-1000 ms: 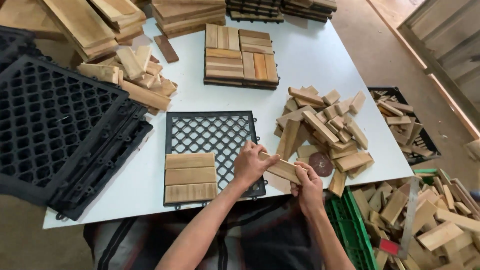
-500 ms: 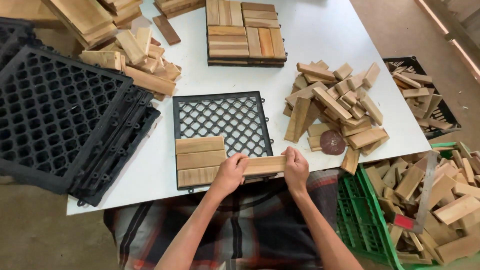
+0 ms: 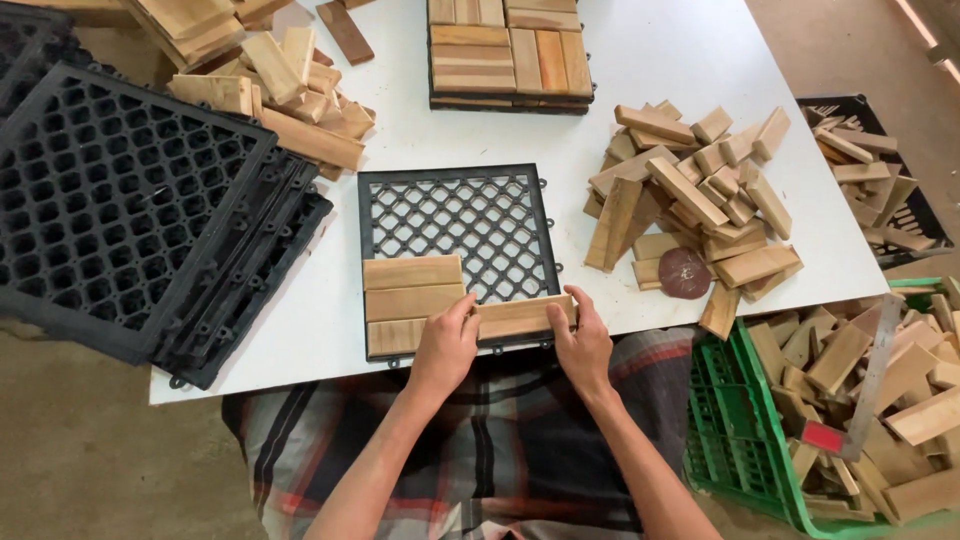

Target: The person arranges small wooden blocks into a square grid on a black plastic frame, then uses a metal square to check alignment. They complete one tile and begin assembling a second tile by placing blocks into another frame.

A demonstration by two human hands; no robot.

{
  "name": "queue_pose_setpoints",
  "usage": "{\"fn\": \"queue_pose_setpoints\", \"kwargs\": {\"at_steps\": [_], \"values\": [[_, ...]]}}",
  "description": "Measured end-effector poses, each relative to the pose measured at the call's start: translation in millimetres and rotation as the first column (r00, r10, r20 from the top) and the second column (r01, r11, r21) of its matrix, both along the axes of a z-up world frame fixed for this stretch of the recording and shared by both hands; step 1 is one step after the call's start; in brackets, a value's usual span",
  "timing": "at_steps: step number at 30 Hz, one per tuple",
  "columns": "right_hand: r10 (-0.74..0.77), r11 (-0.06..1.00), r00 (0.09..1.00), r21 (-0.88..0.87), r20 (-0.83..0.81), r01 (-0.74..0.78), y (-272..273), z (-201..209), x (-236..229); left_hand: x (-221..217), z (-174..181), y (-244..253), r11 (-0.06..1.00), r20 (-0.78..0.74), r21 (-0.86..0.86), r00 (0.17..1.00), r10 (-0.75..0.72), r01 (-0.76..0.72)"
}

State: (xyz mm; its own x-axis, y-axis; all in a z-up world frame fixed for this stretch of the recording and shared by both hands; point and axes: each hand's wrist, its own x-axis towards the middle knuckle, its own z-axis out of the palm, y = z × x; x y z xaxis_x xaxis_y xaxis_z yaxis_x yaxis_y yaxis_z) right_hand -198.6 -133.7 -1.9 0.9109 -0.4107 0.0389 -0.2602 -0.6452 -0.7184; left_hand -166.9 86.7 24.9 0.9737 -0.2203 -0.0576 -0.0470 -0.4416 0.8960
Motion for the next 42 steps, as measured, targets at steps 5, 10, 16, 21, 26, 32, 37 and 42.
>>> {"fn": "queue_pose_setpoints", "kwargs": {"at_steps": [5,10,16,21,26,32,37,42], "values": [[0.097,0.932,0.995,-0.352,0.011,-0.087,-2.1,-11.9,-2.4,-4.8,-16.7,10.8,0.952,0.214,0.300,0.969,-0.127,0.059],[0.173,0.949,0.984,-0.274,0.044,-0.154,-6.0,-28.1,-9.2,2.8,-25.4,24.8,0.955,0.286,0.268,0.936,-0.204,0.126],[0.261,0.932,0.957,-0.291,0.129,-0.215,-21.0,-44.0,-13.0,6.0,-32.1,29.3,0.932,0.301,0.289,0.903,-0.306,0.219],[0.388,0.900,0.904,-0.283,0.177,-0.331,-30.9,-41.0,-13.7,2.8,-23.0,22.1,0.879,0.325,0.437,0.878,-0.352,0.190],[0.307,0.951,0.908,-0.073,0.285,-0.299,-44.9,-38.8,-19.9,2.3,-32.8,18.2,0.872,0.313,0.459,0.888,-0.337,0.169],[0.312,0.948,0.899,-0.171,0.307,-0.270,-41.4,-40.5,-20.4,4.7,-31.0,19.8,0.867,0.328,0.465,0.875,-0.357,0.179],[0.315,0.937,0.920,-0.229,0.233,-0.263,-36.9,-30.1,-20.8,4.5,-34.7,22.1,0.865,0.353,0.468,0.860,-0.368,0.178],[0.141,0.968,0.981,0.190,0.133,-0.165,-48.7,-30.2,-18.4,8.5,-28.6,25.6,0.853,0.369,0.477,0.833,-0.412,0.210]]}}
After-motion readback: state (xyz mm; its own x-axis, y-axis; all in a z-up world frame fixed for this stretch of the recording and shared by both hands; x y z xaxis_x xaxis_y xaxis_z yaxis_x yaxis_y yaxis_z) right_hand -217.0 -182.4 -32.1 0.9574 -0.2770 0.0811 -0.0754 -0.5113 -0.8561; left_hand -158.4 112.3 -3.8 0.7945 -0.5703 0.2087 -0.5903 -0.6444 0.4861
